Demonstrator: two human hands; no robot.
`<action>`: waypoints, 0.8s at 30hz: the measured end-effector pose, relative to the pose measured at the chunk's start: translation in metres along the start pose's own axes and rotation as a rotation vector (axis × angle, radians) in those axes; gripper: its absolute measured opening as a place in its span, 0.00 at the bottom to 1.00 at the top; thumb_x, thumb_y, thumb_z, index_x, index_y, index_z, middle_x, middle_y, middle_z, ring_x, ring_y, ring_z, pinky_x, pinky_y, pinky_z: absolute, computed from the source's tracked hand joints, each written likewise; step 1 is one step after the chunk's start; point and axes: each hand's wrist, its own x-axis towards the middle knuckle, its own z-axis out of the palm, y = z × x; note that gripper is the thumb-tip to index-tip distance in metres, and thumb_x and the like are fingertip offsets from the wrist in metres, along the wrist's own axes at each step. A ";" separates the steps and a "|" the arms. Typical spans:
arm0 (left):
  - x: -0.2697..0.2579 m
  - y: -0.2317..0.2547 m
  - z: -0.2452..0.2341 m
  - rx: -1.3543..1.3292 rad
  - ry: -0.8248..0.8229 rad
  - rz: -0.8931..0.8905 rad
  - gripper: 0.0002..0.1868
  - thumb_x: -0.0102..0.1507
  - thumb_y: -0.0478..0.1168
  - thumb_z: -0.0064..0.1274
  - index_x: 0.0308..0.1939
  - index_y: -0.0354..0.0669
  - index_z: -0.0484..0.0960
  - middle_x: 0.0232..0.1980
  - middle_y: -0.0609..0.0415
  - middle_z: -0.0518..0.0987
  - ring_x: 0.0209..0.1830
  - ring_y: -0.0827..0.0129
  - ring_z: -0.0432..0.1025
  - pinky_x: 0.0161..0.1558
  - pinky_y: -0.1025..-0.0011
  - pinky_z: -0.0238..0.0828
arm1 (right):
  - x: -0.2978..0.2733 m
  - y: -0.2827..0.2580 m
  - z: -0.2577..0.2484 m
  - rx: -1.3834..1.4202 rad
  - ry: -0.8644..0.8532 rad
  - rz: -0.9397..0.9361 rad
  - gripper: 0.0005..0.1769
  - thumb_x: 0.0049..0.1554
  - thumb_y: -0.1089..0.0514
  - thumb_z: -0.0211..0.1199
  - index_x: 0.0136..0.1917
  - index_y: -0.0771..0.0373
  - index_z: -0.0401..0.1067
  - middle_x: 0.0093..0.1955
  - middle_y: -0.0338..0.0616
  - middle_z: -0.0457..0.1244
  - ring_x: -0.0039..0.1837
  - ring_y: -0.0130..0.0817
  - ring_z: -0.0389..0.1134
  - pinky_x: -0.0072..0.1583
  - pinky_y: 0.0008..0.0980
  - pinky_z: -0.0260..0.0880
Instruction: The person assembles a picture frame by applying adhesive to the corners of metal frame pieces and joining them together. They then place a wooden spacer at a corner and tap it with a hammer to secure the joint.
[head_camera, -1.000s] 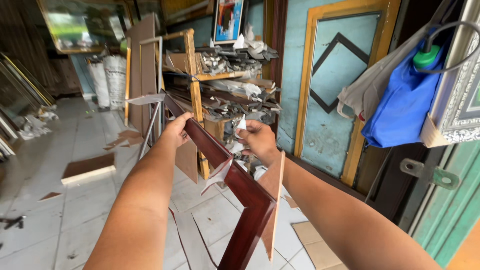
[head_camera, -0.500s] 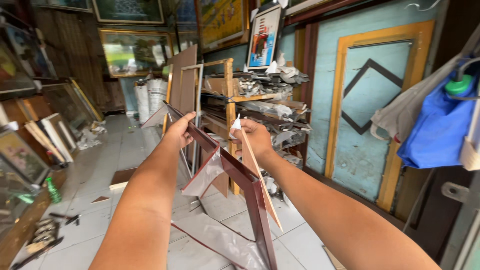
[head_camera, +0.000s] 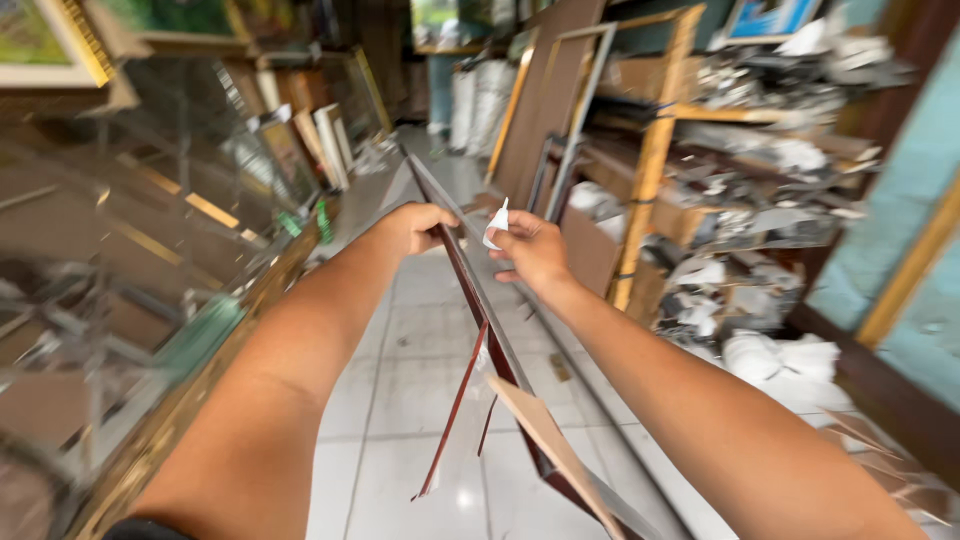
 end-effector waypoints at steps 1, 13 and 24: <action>-0.001 -0.009 -0.017 -0.011 0.033 -0.014 0.54 0.57 0.22 0.74 0.82 0.19 0.58 0.68 0.37 0.69 0.67 0.45 0.77 0.62 0.54 0.83 | -0.005 0.012 0.015 0.002 -0.032 0.019 0.22 0.60 0.58 0.74 0.68 0.57 0.82 0.63 0.50 0.75 0.52 0.42 0.81 0.44 0.51 0.89; 0.005 -0.138 -0.214 0.229 0.398 -0.091 0.39 0.52 0.23 0.79 0.67 0.29 0.81 0.56 0.36 0.84 0.58 0.41 0.83 0.52 0.49 0.88 | -0.066 0.169 0.145 -0.103 -0.244 0.213 0.17 0.63 0.61 0.70 0.65 0.56 0.83 0.61 0.49 0.75 0.53 0.44 0.81 0.47 0.52 0.90; 0.024 -0.262 -0.315 0.706 0.412 -0.256 0.44 0.56 0.42 0.80 0.73 0.28 0.79 0.73 0.28 0.79 0.75 0.36 0.73 0.70 0.41 0.75 | -0.130 0.333 0.224 -0.069 -0.427 0.396 0.22 0.60 0.57 0.78 0.68 0.58 0.84 0.64 0.61 0.74 0.60 0.59 0.80 0.54 0.54 0.89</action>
